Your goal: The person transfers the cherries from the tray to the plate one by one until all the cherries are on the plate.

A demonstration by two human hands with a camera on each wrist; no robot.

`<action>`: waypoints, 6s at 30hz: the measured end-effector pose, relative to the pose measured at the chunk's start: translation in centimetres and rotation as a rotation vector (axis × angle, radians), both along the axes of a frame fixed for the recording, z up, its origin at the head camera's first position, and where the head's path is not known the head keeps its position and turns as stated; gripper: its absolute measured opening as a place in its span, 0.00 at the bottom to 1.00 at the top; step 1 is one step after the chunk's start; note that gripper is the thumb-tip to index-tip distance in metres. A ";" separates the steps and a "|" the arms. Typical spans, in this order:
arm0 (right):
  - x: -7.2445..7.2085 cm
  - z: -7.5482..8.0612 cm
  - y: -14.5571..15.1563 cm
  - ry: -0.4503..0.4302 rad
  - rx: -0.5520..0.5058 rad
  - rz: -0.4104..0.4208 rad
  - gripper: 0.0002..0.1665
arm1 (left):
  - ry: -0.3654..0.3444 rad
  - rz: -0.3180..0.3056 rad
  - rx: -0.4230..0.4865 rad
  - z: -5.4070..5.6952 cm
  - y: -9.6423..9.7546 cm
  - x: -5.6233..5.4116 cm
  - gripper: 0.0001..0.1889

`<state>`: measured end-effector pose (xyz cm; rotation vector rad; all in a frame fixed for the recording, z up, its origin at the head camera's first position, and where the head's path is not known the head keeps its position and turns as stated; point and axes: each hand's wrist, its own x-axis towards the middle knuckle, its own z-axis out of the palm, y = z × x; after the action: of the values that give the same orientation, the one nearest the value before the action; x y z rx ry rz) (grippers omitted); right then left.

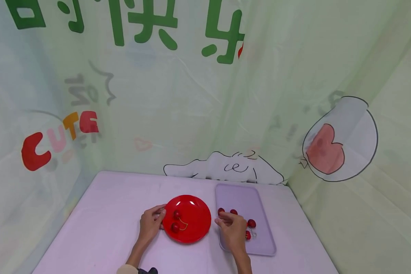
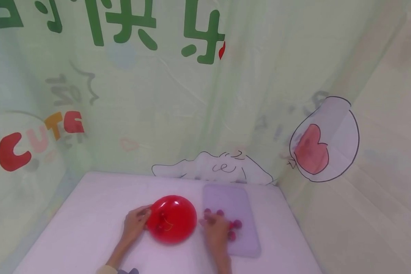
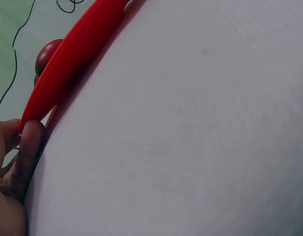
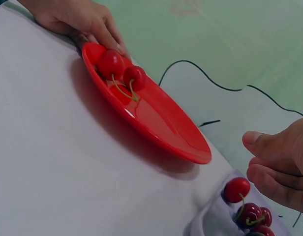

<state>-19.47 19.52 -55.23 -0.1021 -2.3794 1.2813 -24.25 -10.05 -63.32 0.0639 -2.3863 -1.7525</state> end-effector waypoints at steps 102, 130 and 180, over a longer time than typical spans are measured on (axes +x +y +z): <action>3.1 -4.0 6.8 -0.153 -0.341 -0.300 0.08 | -0.023 -0.005 0.013 0.1 0.3 0.2 0.18; 2.8 -4.9 6.9 -0.153 -0.519 -0.260 0.10 | 0.006 -0.012 0.017 0.2 0.0 0.4 0.17; 3.0 -3.8 5.7 -0.073 -0.513 -0.153 0.11 | 0.003 -0.011 0.013 -0.1 0.1 0.1 0.17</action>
<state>-16.44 25.27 -59.01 -0.4796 -1.9967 1.8014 -24.18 -9.93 -63.38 0.0495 -2.3780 -1.7716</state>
